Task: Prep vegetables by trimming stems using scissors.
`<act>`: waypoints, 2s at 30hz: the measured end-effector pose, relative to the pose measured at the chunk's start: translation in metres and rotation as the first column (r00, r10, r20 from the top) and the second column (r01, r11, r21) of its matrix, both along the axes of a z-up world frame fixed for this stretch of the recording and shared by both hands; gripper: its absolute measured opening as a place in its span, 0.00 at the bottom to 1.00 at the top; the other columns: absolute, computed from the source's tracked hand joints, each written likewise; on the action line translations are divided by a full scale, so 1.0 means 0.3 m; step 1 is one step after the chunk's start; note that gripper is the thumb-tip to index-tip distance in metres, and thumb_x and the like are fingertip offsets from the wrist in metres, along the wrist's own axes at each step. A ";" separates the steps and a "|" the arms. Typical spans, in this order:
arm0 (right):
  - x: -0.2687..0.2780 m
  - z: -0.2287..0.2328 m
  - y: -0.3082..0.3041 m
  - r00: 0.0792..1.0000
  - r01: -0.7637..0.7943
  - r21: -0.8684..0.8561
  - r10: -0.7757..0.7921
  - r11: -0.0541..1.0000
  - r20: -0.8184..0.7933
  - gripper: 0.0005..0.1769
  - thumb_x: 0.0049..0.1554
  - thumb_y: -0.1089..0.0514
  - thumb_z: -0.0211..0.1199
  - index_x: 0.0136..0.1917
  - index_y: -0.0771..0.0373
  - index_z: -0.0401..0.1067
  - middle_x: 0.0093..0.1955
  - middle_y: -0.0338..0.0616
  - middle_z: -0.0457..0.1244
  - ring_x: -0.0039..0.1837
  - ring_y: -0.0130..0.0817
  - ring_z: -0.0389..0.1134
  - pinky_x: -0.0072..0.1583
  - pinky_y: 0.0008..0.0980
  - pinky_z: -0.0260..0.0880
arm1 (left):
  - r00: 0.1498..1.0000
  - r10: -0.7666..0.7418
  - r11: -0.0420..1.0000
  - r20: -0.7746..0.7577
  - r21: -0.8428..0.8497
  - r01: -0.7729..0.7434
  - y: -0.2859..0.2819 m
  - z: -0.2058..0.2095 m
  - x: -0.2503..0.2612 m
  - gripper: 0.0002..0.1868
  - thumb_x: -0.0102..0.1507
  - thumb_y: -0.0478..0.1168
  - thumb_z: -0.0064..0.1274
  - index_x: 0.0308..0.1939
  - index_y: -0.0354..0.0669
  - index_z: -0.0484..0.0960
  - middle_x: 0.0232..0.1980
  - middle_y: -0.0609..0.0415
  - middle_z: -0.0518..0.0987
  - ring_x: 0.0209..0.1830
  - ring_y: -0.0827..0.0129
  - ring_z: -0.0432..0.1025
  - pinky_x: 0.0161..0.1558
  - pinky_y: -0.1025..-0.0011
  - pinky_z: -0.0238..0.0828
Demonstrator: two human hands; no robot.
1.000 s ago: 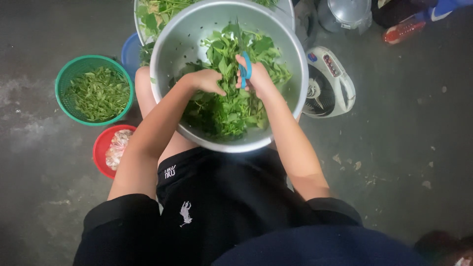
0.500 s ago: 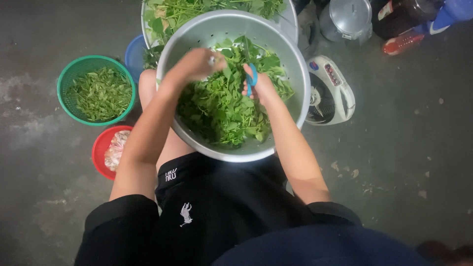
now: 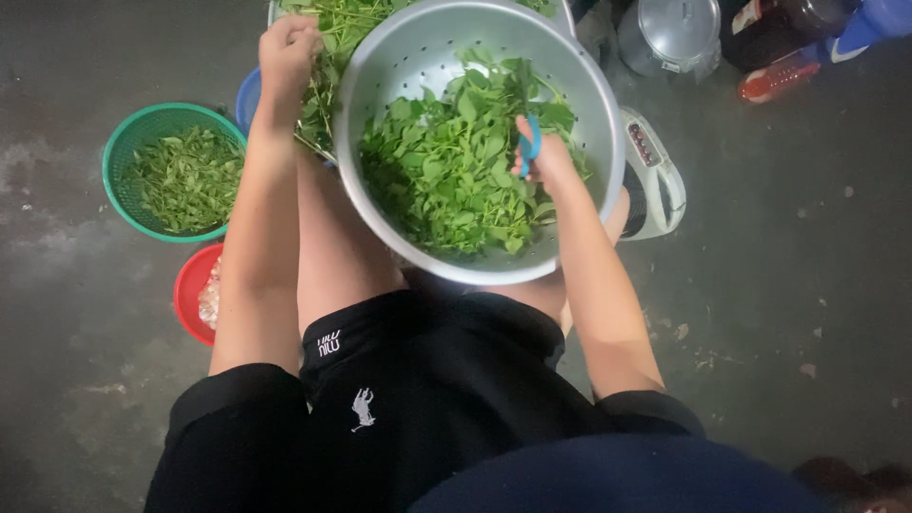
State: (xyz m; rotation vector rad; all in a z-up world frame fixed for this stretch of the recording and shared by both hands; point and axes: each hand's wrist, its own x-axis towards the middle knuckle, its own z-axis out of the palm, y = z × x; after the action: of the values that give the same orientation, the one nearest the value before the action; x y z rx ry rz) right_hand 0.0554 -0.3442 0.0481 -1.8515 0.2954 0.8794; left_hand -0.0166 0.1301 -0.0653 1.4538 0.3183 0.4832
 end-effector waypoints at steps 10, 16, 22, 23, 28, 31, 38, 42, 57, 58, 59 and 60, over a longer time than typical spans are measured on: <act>0.101 -0.064 -0.092 0.992 0.120 -0.041 -0.119 0.992 0.041 0.35 0.52 0.23 0.62 0.38 0.59 0.72 0.30 0.38 0.66 0.33 0.33 0.74 0.33 0.29 0.63 | 0.938 0.272 0.817 -0.217 0.567 -0.106 -0.044 -0.036 -0.080 0.12 0.65 0.43 0.60 0.44 0.37 0.89 0.37 0.45 0.85 0.35 0.63 0.80 0.39 0.65 0.75; 0.070 -0.077 -0.072 0.997 0.079 -0.036 -0.079 0.996 0.011 0.35 0.52 0.24 0.63 0.38 0.60 0.71 0.30 0.38 0.66 0.33 0.33 0.73 0.35 0.29 0.64 | 0.795 0.349 0.676 -0.496 0.721 0.153 -0.265 0.140 -0.099 0.36 0.55 0.65 0.67 0.44 0.32 0.84 0.42 0.38 0.83 0.43 0.48 0.77 0.47 0.56 0.71; 0.023 -0.042 -0.028 0.997 -0.046 0.033 0.044 0.998 0.056 0.36 0.54 0.26 0.64 0.37 0.64 0.73 0.29 0.41 0.66 0.32 0.32 0.73 0.32 0.25 0.65 | 0.761 0.564 0.240 -0.319 0.946 0.219 -0.317 -0.112 -0.027 0.27 0.50 0.54 0.66 0.42 0.37 0.81 0.45 0.42 0.81 0.52 0.47 0.69 0.57 0.53 0.59; 0.017 -0.044 -0.019 0.992 -0.113 0.062 0.109 0.992 0.062 0.36 0.54 0.26 0.63 0.37 0.65 0.74 0.28 0.42 0.66 0.31 0.32 0.72 0.31 0.24 0.62 | 0.753 0.598 0.192 -0.273 0.962 0.196 -0.304 -0.222 0.003 0.19 0.55 0.47 0.64 0.42 0.40 0.80 0.45 0.43 0.81 0.53 0.49 0.69 0.58 0.55 0.58; -0.030 -0.019 0.071 0.979 -0.196 0.072 0.191 0.978 0.071 0.36 0.55 0.26 0.62 0.36 0.64 0.72 0.28 0.41 0.66 0.31 0.31 0.73 0.30 0.22 0.63 | 0.762 0.555 0.349 -0.333 0.925 0.150 -0.292 -0.147 0.031 0.11 0.61 0.42 0.60 0.42 0.40 0.79 0.41 0.41 0.81 0.48 0.45 0.73 0.53 0.51 0.65; -0.055 -0.038 0.123 0.970 -0.242 0.071 0.240 0.968 0.041 0.35 0.55 0.26 0.62 0.34 0.63 0.71 0.28 0.40 0.66 0.31 0.30 0.73 0.30 0.22 0.63 | 0.774 0.457 0.557 -0.438 0.819 0.135 -0.259 -0.101 0.034 0.18 0.56 0.44 0.60 0.42 0.34 0.77 0.40 0.35 0.81 0.44 0.39 0.75 0.47 0.49 0.70; -0.137 -0.037 0.211 0.917 -0.396 0.019 0.394 0.918 0.067 0.38 0.56 0.25 0.61 0.32 0.64 0.70 0.25 0.42 0.64 0.29 0.31 0.72 0.30 0.22 0.63 | 0.893 0.189 0.754 -0.410 0.643 0.135 -0.162 -0.009 -0.029 0.19 0.61 0.42 0.56 0.48 0.28 0.79 0.47 0.27 0.79 0.51 0.35 0.74 0.54 0.51 0.71; -0.150 -0.071 0.256 0.920 -0.391 0.049 0.388 0.919 0.062 0.37 0.55 0.26 0.62 0.32 0.64 0.69 0.26 0.40 0.64 0.29 0.31 0.72 0.29 0.24 0.65 | 0.931 0.130 0.807 -0.340 0.582 0.100 -0.179 0.148 -0.061 0.21 0.58 0.41 0.55 0.51 0.29 0.77 0.45 0.27 0.79 0.49 0.34 0.73 0.50 0.52 0.70; -0.246 -0.183 0.482 0.986 -0.162 0.241 0.149 0.957 0.072 0.36 0.58 0.29 0.59 0.32 0.65 0.70 0.27 0.44 0.66 0.31 0.36 0.74 0.29 0.27 0.65 | 0.951 0.154 0.717 -0.269 0.692 0.080 -0.213 0.321 -0.055 0.20 0.57 0.42 0.56 0.46 0.28 0.78 0.44 0.26 0.79 0.49 0.34 0.73 0.52 0.52 0.70; -0.253 -0.182 0.497 0.983 -0.179 0.204 0.170 0.962 0.062 0.36 0.58 0.28 0.56 0.32 0.64 0.70 0.28 0.43 0.67 0.32 0.34 0.75 0.30 0.26 0.65 | 0.958 0.152 0.711 -0.244 0.700 0.065 -0.224 0.356 -0.056 0.20 0.57 0.41 0.56 0.47 0.28 0.78 0.44 0.27 0.79 0.49 0.33 0.73 0.52 0.51 0.70; -0.263 -0.183 0.512 0.980 -0.196 0.167 0.190 0.966 0.051 0.37 0.59 0.27 0.54 0.32 0.63 0.71 0.28 0.43 0.68 0.33 0.33 0.77 0.30 0.25 0.66 | 0.964 0.148 0.706 -0.219 0.706 0.052 -0.235 0.387 -0.061 0.20 0.58 0.41 0.56 0.47 0.28 0.78 0.45 0.27 0.79 0.49 0.33 0.73 0.52 0.51 0.70; -0.274 -0.176 0.524 0.980 -0.197 0.169 0.190 0.966 0.053 0.37 0.59 0.27 0.54 0.32 0.63 0.71 0.28 0.43 0.68 0.33 0.33 0.77 0.30 0.25 0.66 | 0.964 0.149 0.704 -0.218 0.708 0.051 -0.229 0.394 -0.055 0.20 0.58 0.41 0.56 0.47 0.28 0.78 0.45 0.27 0.79 0.49 0.33 0.73 0.52 0.51 0.70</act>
State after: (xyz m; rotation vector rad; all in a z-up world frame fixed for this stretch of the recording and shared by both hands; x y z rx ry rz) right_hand -0.0266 -0.1871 -0.0045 -1.7512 0.0133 0.9720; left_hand -0.0332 0.0613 0.0528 2.2943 0.4042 0.4806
